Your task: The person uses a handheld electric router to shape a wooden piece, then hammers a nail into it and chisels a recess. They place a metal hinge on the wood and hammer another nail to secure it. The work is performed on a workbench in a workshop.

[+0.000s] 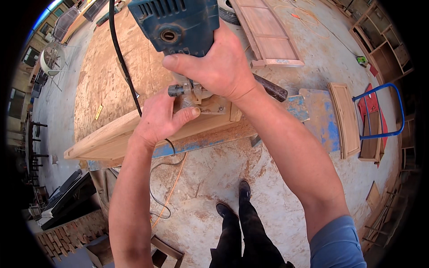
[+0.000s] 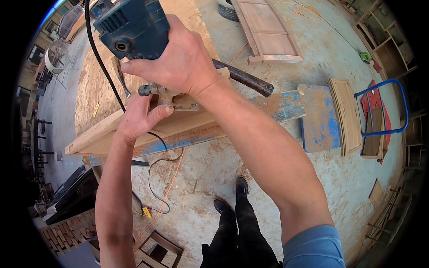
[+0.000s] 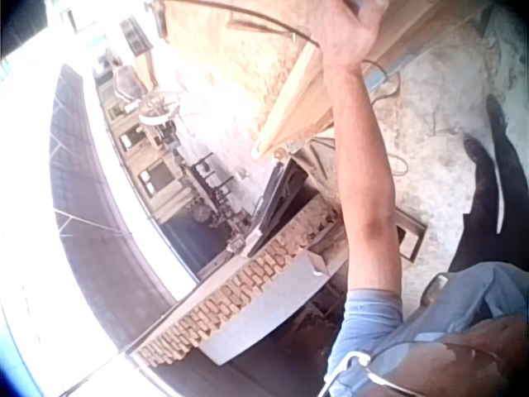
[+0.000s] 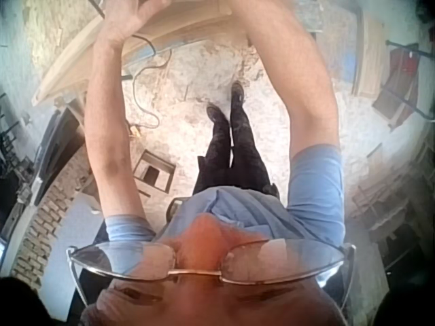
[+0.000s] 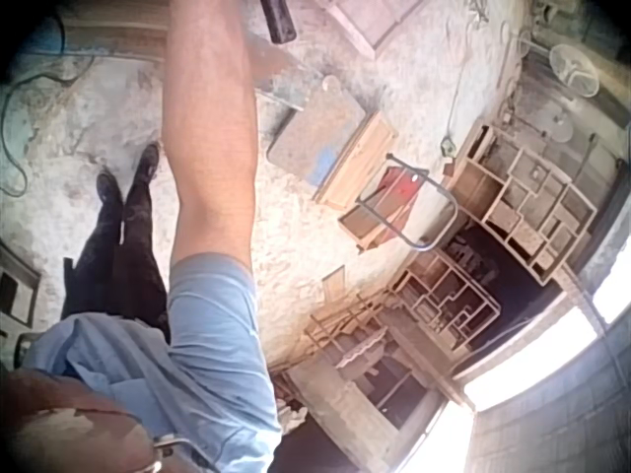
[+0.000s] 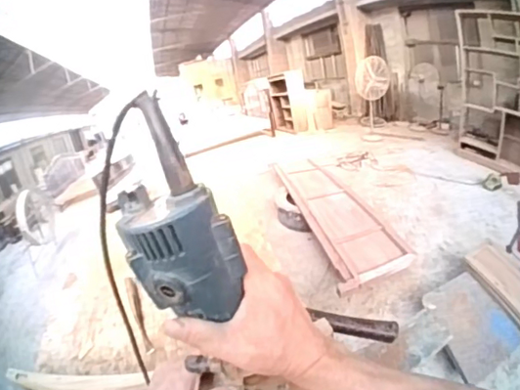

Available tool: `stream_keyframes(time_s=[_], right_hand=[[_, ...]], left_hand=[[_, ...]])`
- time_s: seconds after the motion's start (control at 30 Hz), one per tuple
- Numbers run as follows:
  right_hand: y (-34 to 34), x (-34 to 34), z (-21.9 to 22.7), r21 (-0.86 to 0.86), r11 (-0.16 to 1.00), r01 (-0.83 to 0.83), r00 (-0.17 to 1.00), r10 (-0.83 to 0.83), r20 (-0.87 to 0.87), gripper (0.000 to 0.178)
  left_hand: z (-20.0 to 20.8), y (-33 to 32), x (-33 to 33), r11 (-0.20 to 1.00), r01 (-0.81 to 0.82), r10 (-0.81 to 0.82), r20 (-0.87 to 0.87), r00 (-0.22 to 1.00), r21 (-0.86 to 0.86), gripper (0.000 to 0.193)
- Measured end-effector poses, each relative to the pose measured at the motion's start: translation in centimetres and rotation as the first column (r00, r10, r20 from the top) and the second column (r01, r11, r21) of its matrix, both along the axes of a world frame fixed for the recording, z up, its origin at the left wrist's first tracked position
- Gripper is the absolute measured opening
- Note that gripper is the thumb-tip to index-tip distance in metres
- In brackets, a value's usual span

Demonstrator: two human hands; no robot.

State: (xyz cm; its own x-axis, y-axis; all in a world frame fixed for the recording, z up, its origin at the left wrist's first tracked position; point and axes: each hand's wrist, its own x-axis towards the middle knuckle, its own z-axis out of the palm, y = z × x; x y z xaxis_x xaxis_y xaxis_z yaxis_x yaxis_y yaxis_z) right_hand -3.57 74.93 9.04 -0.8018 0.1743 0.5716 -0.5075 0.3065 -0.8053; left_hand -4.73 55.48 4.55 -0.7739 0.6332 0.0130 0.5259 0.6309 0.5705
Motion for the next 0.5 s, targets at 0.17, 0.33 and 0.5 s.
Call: stream_keyframes(time_s=[0.17, 0.33, 0.5], right_hand=[[0.02, -0.03, 0.11, 0.011, 1.000, 0.011, 1.000, -0.011, -0.003, 0.070], [0.01, -0.08, 0.17, 0.015, 1.000, 0.023, 1.000, -0.023, 0.008, 0.070], [-0.03, -0.38, 0.03, 0.006, 1.000, 0.028, 1.000, -0.028, -0.012, 0.069]], left_hand=[[0.07, 0.10, 0.10, 1.000, -0.012, 0.012, 0.008, 1.000, 0.012, 0.074], [0.19, 0.19, 0.23, 0.999, -0.033, 0.033, 0.002, 0.999, -0.003, 0.071], [0.08, 0.23, 0.14, 0.999, -0.045, 0.045, 0.000, 0.999, -0.028, 0.070]])
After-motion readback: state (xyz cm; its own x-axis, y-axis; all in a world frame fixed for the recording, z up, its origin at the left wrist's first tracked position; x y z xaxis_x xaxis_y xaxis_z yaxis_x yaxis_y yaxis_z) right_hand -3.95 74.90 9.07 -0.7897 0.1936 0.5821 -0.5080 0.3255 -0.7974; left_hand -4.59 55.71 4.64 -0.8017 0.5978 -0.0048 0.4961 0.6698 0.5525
